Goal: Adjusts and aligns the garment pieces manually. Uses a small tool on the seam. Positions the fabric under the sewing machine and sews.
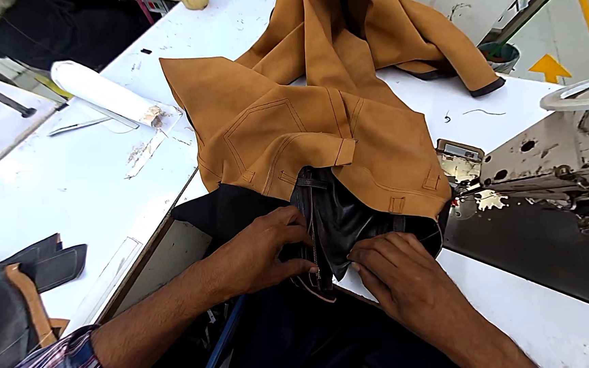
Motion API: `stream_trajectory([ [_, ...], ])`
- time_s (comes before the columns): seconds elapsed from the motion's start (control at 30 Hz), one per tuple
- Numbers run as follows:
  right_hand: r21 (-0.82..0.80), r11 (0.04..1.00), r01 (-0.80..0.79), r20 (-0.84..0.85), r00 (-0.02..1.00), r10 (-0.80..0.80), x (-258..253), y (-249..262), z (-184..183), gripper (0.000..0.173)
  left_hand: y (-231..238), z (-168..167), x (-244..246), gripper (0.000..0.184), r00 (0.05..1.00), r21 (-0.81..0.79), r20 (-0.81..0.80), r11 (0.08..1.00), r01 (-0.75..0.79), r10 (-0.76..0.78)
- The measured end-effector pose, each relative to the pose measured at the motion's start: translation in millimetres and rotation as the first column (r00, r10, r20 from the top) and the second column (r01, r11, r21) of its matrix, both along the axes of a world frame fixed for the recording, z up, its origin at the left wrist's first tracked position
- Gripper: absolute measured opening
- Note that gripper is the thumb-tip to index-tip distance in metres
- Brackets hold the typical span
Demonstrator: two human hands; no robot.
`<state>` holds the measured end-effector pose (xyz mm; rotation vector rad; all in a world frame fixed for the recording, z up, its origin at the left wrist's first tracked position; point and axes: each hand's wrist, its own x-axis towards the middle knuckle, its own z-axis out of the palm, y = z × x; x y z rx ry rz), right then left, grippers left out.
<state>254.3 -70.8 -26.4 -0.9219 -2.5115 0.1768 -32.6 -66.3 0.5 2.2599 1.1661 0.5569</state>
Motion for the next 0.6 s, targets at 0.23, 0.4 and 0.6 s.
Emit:
stream_trajectory([
  [0.23,-0.06,0.995,0.08,-0.078,0.993,-0.085,-2.4,-3.5,1.4,0.025,12.1,1.1,0.6,0.022,0.995,0.113,-0.064,0.99,0.08,-0.073],
  [0.4,-0.231,0.95,0.211,-0.211,0.942,-0.26,-7.4,-0.7,9.7,0.025,18.5,-5.4,-2.6,0.03,0.993,0.107,-0.107,0.993,0.051,-0.04],
  [0.6,-0.244,0.935,0.259,-0.266,0.909,-0.321,-11.1,0.7,15.5,0.026,21.4,-1.1,-1.6,0.065,0.994,0.029,-0.104,0.999,-0.017,0.02],
])
